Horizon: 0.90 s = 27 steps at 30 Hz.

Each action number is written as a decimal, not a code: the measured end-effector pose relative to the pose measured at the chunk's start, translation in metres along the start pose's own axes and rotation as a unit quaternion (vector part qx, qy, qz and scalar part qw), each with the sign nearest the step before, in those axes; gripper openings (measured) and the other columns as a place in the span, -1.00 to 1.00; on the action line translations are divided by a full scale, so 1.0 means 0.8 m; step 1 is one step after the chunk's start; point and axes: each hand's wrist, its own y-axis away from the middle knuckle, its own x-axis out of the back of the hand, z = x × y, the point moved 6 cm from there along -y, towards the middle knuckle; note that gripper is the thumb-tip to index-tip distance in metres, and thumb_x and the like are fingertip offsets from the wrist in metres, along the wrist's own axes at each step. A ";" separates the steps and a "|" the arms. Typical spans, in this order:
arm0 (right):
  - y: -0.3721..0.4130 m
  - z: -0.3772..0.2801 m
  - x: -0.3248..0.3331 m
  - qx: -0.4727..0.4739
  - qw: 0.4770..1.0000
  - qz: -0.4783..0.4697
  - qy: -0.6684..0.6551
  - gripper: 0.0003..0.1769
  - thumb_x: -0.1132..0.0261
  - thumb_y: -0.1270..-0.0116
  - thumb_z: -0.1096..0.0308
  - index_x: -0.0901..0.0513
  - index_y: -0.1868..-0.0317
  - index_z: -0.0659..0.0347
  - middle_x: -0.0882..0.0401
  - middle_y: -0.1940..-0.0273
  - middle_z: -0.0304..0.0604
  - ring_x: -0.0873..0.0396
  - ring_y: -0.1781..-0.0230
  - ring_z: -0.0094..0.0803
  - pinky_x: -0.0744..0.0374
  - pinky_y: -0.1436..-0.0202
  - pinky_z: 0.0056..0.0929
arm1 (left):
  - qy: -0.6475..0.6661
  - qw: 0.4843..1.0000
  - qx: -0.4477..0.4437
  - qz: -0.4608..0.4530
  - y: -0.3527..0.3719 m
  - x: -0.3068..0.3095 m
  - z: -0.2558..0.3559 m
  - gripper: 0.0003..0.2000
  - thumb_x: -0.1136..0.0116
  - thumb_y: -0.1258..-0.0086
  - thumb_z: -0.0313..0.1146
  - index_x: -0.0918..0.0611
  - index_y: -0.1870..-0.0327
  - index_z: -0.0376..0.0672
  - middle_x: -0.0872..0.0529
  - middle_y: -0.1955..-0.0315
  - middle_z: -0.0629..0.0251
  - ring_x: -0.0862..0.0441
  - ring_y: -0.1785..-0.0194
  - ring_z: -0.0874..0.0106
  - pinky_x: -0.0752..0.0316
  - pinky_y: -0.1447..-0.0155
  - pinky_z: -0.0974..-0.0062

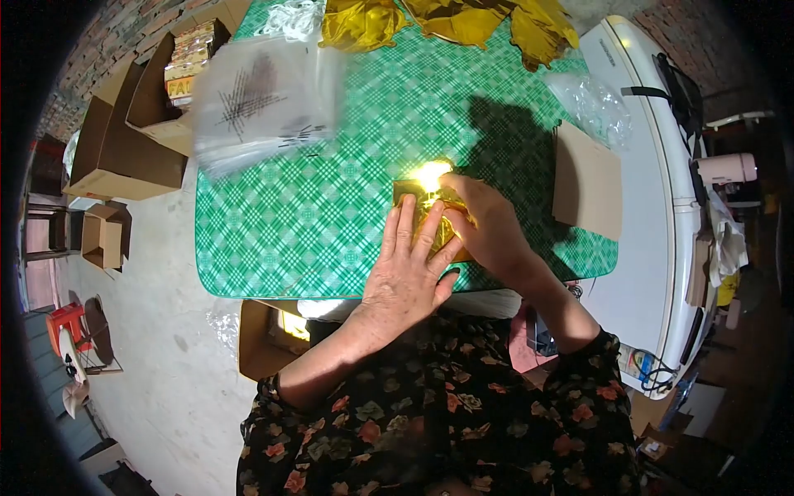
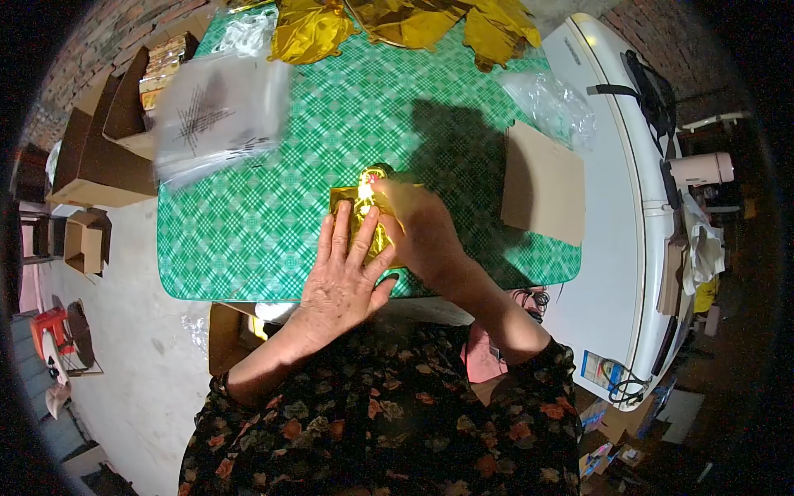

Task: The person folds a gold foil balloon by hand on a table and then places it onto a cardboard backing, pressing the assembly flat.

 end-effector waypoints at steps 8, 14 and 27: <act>-0.001 0.011 -0.003 -0.092 0.990 -0.025 -0.105 -0.46 -0.30 -0.39 0.50 -0.58 -0.39 0.25 -0.72 -0.23 0.18 -0.67 -0.23 0.19 -0.65 -0.30 0.01 | 0.001 1.000 0.000 0.008 0.001 0.000 0.000 -0.43 -0.34 -0.47 0.13 -0.68 -0.42 0.08 -0.09 -0.76 -0.13 0.01 -0.77 -0.38 0.07 -0.79 -0.37; -0.004 0.009 -0.005 -0.039 0.996 -0.005 -0.077 -0.47 -0.27 -0.41 0.47 -0.59 -0.39 0.24 -0.71 -0.24 0.19 -0.68 -0.22 0.21 -0.64 -0.34 0.02 | -0.005 1.000 -0.004 0.002 0.003 -0.002 0.000 -0.41 -0.33 -0.48 0.14 -0.65 -0.46 0.08 -0.06 -0.78 -0.09 0.02 -0.77 -0.39 0.08 -0.77 -0.42; -0.013 0.019 -0.006 -0.122 0.962 -0.072 -0.234 -0.46 -0.26 -0.38 0.54 -0.57 -0.38 0.33 -0.74 -0.15 0.22 -0.76 -0.19 0.10 -0.70 -0.28 -0.12 | -0.008 1.000 -0.008 0.018 0.002 -0.001 0.000 -0.38 -0.33 -0.48 0.15 -0.61 -0.48 0.08 -0.06 -0.77 -0.09 0.00 -0.75 -0.44 0.01 -0.74 -0.47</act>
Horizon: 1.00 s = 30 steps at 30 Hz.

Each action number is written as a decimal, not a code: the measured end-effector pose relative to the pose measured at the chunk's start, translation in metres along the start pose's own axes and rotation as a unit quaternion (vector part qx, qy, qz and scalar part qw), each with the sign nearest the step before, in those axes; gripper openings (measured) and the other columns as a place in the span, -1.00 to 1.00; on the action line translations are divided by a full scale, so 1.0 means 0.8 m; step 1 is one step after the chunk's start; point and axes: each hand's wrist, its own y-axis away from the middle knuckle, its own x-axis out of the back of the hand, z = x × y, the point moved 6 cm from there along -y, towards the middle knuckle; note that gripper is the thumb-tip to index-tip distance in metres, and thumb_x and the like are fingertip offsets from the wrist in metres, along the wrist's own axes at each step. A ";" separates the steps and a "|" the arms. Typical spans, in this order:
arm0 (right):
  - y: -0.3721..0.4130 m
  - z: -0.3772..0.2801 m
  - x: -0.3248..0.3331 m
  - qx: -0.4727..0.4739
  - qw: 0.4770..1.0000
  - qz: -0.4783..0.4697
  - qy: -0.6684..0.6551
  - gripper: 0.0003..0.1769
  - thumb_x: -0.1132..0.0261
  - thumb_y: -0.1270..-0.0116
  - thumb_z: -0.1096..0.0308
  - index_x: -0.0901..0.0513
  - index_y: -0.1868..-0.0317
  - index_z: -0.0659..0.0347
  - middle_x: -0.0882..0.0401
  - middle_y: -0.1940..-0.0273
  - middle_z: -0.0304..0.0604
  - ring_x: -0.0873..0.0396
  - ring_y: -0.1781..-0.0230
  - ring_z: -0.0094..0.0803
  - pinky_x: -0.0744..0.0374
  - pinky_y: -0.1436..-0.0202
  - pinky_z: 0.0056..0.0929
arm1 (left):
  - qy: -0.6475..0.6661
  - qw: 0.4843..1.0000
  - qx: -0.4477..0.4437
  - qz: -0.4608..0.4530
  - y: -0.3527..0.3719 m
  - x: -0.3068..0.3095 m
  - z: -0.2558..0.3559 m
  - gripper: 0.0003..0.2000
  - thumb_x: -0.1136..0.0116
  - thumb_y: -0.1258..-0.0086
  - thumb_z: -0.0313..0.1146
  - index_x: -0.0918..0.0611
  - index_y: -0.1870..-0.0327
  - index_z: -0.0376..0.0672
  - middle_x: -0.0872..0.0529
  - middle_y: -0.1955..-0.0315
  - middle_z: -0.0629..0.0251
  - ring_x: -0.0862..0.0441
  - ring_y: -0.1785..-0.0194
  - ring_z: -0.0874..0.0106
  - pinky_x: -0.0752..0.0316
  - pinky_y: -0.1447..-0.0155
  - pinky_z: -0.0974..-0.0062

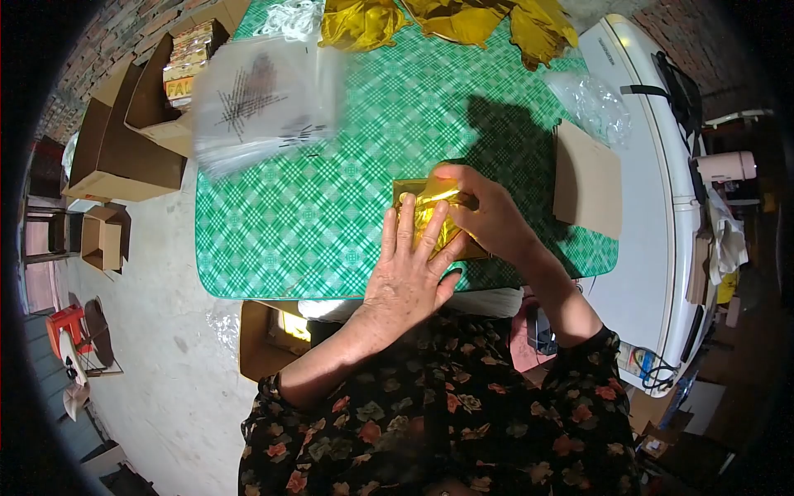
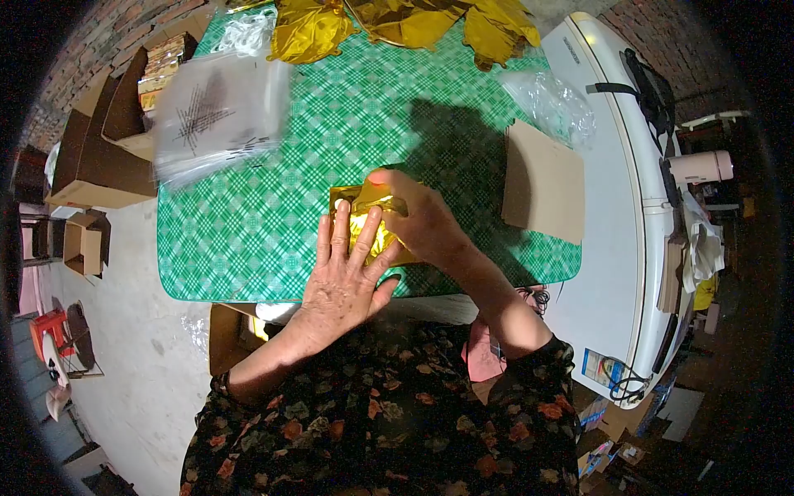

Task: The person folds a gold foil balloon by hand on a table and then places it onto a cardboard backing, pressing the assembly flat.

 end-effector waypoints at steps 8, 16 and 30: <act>0.015 0.000 -0.002 0.085 0.983 0.061 0.148 -0.51 -0.30 -0.42 0.48 -0.60 -0.35 0.31 -0.73 -0.22 0.16 -0.70 -0.21 0.18 -0.65 -0.34 -0.01 | -0.002 1.000 0.004 -0.012 0.001 -0.003 0.000 -0.40 -0.36 -0.45 0.14 -0.65 -0.45 0.11 -0.05 -0.78 -0.07 0.04 -0.76 -0.42 0.06 -0.75 -0.47; 0.022 0.020 -0.003 0.106 0.977 0.096 0.158 -0.59 -0.42 -0.45 0.36 -0.65 -0.26 0.27 -0.76 -0.16 0.09 -0.70 -0.19 0.14 -0.65 -0.33 0.01 | 0.000 1.000 0.003 -0.004 0.001 -0.002 0.000 -0.40 -0.39 -0.43 0.12 -0.66 -0.44 0.10 -0.06 -0.78 -0.07 0.03 -0.76 -0.41 0.05 -0.74 -0.47; 0.012 -0.012 -0.003 0.173 0.944 0.036 0.279 -0.84 -0.33 -0.44 0.29 -0.67 0.18 0.22 -0.64 0.16 0.01 -0.61 0.07 0.05 -0.60 -0.07 0.02 | -0.002 1.000 0.003 0.000 0.002 -0.003 0.000 -0.39 -0.38 -0.44 0.13 -0.65 -0.45 0.12 -0.04 -0.78 -0.07 0.03 -0.77 -0.38 0.06 -0.74 -0.48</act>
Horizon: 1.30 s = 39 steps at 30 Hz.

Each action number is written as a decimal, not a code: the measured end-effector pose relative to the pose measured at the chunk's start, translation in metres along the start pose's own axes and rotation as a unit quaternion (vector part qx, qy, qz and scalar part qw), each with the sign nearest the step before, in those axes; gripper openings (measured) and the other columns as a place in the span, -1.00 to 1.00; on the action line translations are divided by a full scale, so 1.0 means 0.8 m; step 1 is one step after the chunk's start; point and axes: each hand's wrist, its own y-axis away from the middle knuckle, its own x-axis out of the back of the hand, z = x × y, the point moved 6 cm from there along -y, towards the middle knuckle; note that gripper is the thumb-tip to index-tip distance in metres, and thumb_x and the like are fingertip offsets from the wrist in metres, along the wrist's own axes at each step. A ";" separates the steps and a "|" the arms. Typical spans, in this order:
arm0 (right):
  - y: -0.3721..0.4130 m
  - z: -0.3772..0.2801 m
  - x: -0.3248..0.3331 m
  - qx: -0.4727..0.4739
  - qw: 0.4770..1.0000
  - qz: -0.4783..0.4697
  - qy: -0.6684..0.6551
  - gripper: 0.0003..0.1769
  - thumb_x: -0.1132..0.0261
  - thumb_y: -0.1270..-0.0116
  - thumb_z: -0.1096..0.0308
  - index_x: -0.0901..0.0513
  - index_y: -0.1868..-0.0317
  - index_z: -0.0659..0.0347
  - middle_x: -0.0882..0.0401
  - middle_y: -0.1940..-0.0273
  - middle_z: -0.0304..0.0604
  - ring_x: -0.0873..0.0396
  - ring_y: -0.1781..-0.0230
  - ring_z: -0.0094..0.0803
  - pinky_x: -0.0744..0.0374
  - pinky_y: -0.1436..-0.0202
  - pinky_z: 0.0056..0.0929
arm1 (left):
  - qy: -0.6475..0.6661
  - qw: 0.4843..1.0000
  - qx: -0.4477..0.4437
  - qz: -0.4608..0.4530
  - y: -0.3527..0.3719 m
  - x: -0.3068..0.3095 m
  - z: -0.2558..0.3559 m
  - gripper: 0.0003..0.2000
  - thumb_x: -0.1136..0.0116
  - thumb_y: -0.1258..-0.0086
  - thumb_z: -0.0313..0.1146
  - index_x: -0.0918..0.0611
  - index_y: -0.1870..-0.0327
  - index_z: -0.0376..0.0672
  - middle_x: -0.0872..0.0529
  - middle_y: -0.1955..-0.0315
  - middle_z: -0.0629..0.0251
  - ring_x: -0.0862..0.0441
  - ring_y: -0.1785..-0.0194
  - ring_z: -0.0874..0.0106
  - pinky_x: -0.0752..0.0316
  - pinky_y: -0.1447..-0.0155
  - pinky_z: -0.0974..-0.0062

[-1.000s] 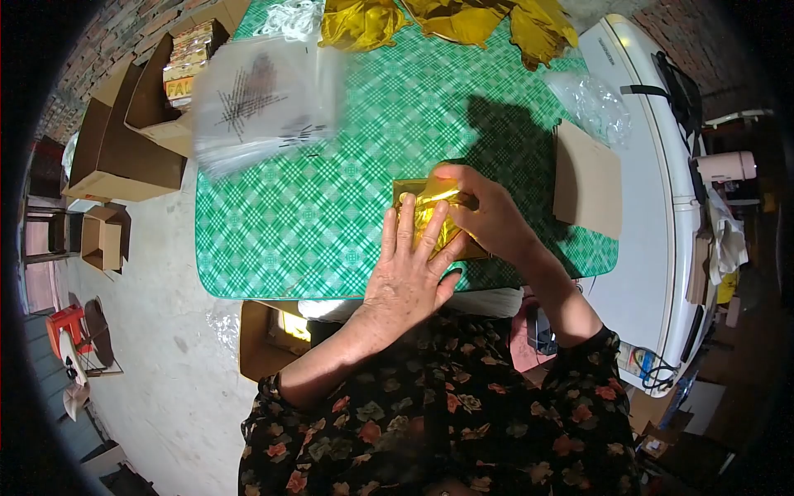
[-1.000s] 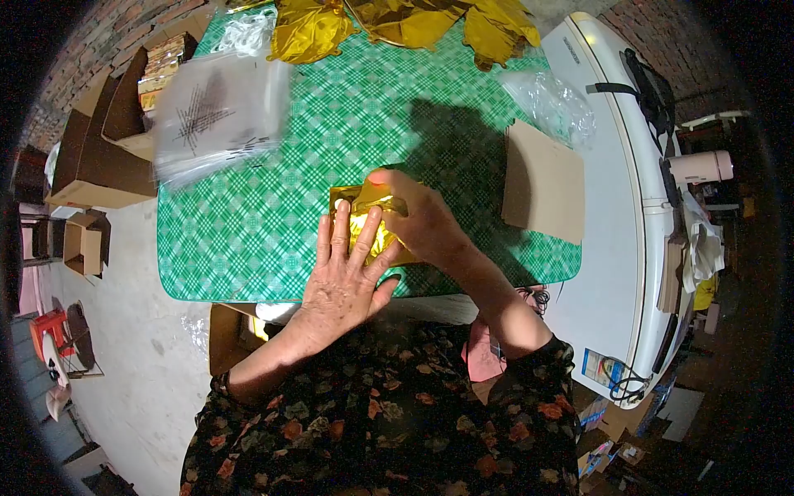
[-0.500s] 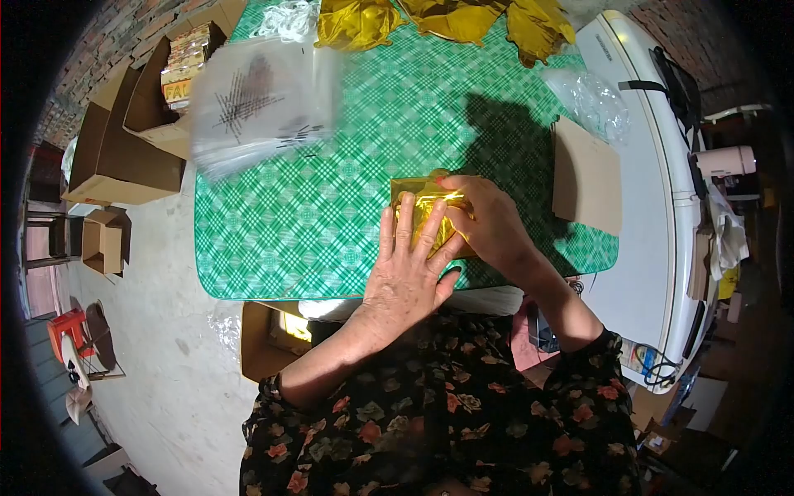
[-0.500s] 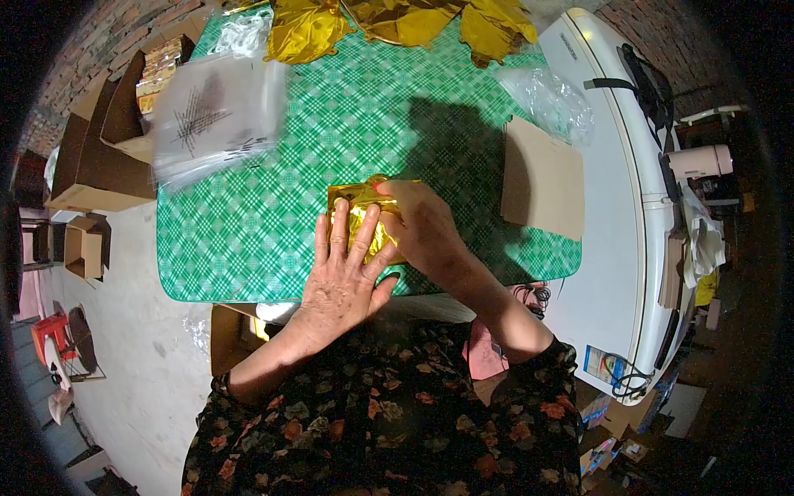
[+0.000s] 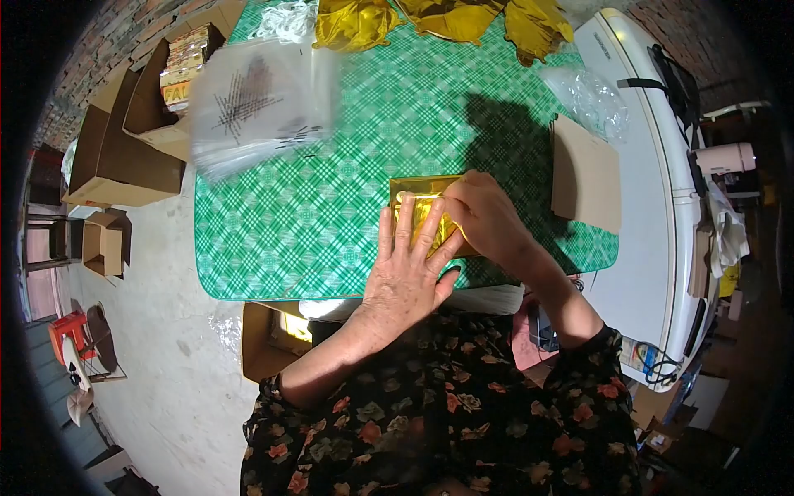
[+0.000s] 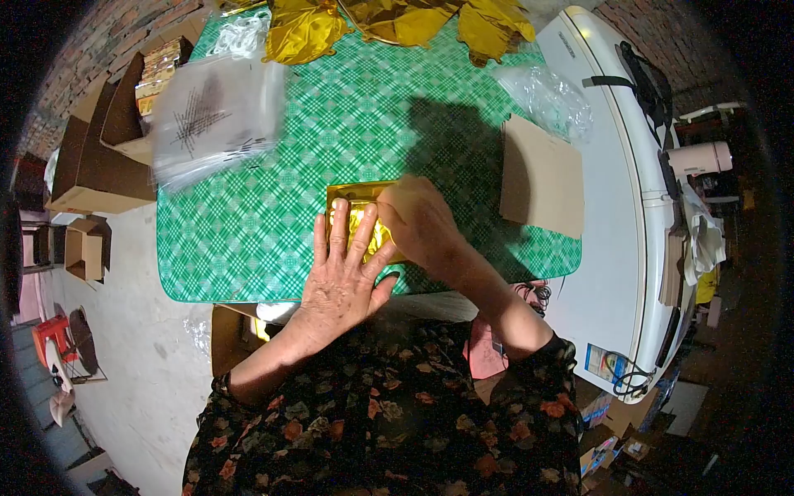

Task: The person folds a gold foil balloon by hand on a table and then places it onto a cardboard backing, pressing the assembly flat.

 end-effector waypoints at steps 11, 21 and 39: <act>-0.019 -0.008 -0.003 -0.014 0.976 -0.074 0.206 -0.86 -0.30 -0.51 0.26 -0.64 0.10 0.13 -0.58 0.15 -0.10 -0.55 -0.02 -0.07 -0.48 -0.15 -0.02 | 0.004 0.999 0.010 -0.039 -0.004 0.001 -0.001 -0.40 -0.24 -0.56 0.14 -0.63 -0.50 0.02 -0.16 -0.74 -0.19 0.00 -0.81 -0.17 0.12 -0.82 -0.26; 0.057 -0.036 0.004 0.097 0.992 0.071 0.048 -0.40 -0.45 -0.33 0.27 -0.59 -0.32 0.35 -0.60 -0.32 0.15 -0.48 -0.47 0.14 -0.36 -0.62 0.21 | -0.020 0.996 0.008 -0.083 -0.008 0.002 -0.001 -0.31 -0.14 -0.61 0.12 -0.49 -0.64 -0.10 -0.28 -0.67 -0.24 -0.05 -0.79 -0.19 0.16 -0.84 -0.20; 0.095 -0.051 -0.031 -0.013 0.993 0.017 0.117 0.18 -0.05 -0.51 -0.49 -0.39 -0.59 0.60 -0.35 -0.64 0.31 -0.22 -0.76 0.10 -0.04 -0.86 0.08 | 0.018 1.000 -0.004 -0.024 -0.003 -0.003 -0.009 -0.13 -0.35 -0.44 -0.07 -0.33 -0.67 -0.42 -0.19 -0.72 -0.27 -0.05 -0.81 -0.17 0.06 -0.82 -0.23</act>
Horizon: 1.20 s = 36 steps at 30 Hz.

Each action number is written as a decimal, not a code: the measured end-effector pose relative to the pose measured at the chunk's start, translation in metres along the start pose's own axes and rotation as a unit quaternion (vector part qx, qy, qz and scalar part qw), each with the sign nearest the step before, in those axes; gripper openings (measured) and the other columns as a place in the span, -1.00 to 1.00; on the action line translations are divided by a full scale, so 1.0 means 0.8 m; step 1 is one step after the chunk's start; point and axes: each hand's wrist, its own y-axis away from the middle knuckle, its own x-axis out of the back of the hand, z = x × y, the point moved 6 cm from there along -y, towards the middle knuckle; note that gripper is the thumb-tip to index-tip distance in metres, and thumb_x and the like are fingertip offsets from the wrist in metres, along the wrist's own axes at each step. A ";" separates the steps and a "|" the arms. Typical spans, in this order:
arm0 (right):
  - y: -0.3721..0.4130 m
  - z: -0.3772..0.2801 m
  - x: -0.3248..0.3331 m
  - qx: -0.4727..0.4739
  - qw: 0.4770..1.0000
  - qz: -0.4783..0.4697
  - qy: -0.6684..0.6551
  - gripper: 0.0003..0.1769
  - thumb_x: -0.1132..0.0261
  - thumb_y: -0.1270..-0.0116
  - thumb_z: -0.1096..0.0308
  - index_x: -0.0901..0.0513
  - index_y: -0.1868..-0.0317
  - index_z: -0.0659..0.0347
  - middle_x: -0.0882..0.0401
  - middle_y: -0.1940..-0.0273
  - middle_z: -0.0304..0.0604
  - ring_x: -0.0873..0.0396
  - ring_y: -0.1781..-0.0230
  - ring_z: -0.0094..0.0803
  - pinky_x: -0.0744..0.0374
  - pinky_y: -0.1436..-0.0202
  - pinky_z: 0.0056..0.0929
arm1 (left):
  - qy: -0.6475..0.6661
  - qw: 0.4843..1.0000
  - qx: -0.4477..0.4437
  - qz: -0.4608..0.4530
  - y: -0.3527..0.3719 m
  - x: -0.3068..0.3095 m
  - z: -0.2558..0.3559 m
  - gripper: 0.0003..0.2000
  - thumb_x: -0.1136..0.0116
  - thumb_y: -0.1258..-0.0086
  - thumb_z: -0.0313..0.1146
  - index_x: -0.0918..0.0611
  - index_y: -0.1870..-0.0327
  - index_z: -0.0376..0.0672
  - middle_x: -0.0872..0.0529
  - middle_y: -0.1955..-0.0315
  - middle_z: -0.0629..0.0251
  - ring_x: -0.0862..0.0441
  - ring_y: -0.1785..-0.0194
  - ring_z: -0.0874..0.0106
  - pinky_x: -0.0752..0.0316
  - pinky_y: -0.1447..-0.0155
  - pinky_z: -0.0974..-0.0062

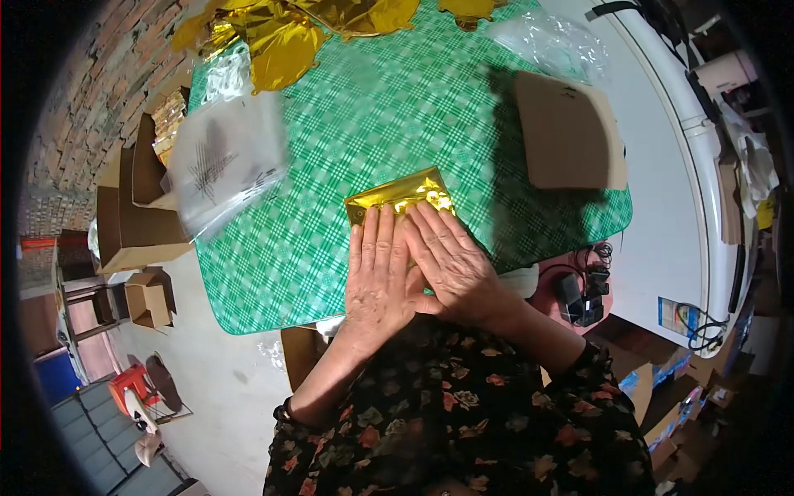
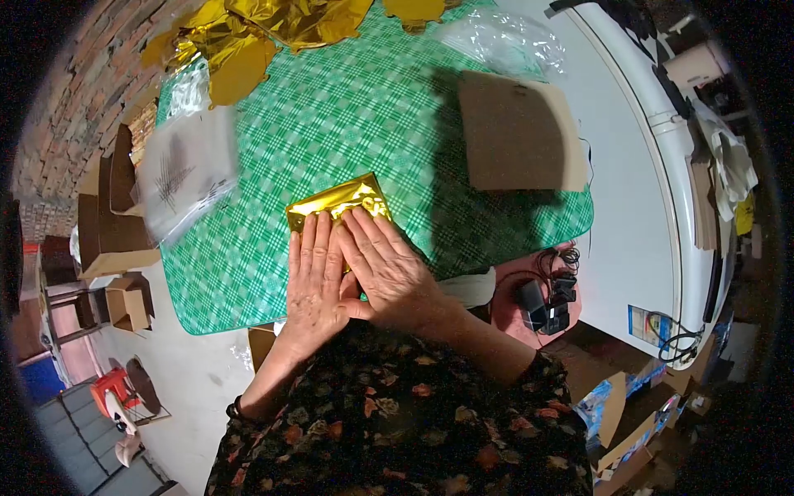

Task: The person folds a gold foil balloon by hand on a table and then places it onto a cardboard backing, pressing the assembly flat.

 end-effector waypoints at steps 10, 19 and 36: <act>0.003 -0.002 -0.003 -0.018 1.000 -0.003 -0.015 0.15 -0.27 -0.37 -0.48 -0.53 -0.48 0.56 -0.35 -0.63 0.33 -0.16 -0.77 0.10 0.06 -0.89 0.03 | 0.055 0.996 0.009 -0.063 -0.039 0.064 -0.009 -0.32 0.09 -0.75 -0.11 -0.20 -0.79 -0.22 -0.14 -0.79 -0.04 0.03 -0.85 -0.02 0.25 -0.84 -0.15; 0.005 0.000 -0.006 -0.015 0.999 0.027 -0.045 0.11 -0.32 -0.35 -0.44 -0.51 -0.56 0.41 -0.23 -0.71 0.24 -0.04 -0.81 0.09 0.15 -0.91 0.04 | 0.035 0.995 -0.058 -0.080 -0.049 0.011 -0.024 -0.18 0.10 -0.74 0.24 -0.23 -0.78 -0.20 -0.18 -0.76 -0.08 -0.05 -0.83 -0.02 0.16 -0.83 -0.14; -0.001 0.001 -0.002 -0.007 0.997 0.008 -0.083 -0.07 -0.27 -0.43 -0.39 -0.53 -0.62 0.03 -0.22 -0.70 0.33 -0.03 -0.80 0.16 0.13 -0.88 0.19 | 0.012 0.999 0.015 0.034 -0.077 0.037 -0.063 -0.44 -0.46 -0.47 -0.21 -0.65 -0.48 -0.11 -0.56 -0.41 0.04 -0.42 -0.53 0.00 -0.27 -0.58 0.03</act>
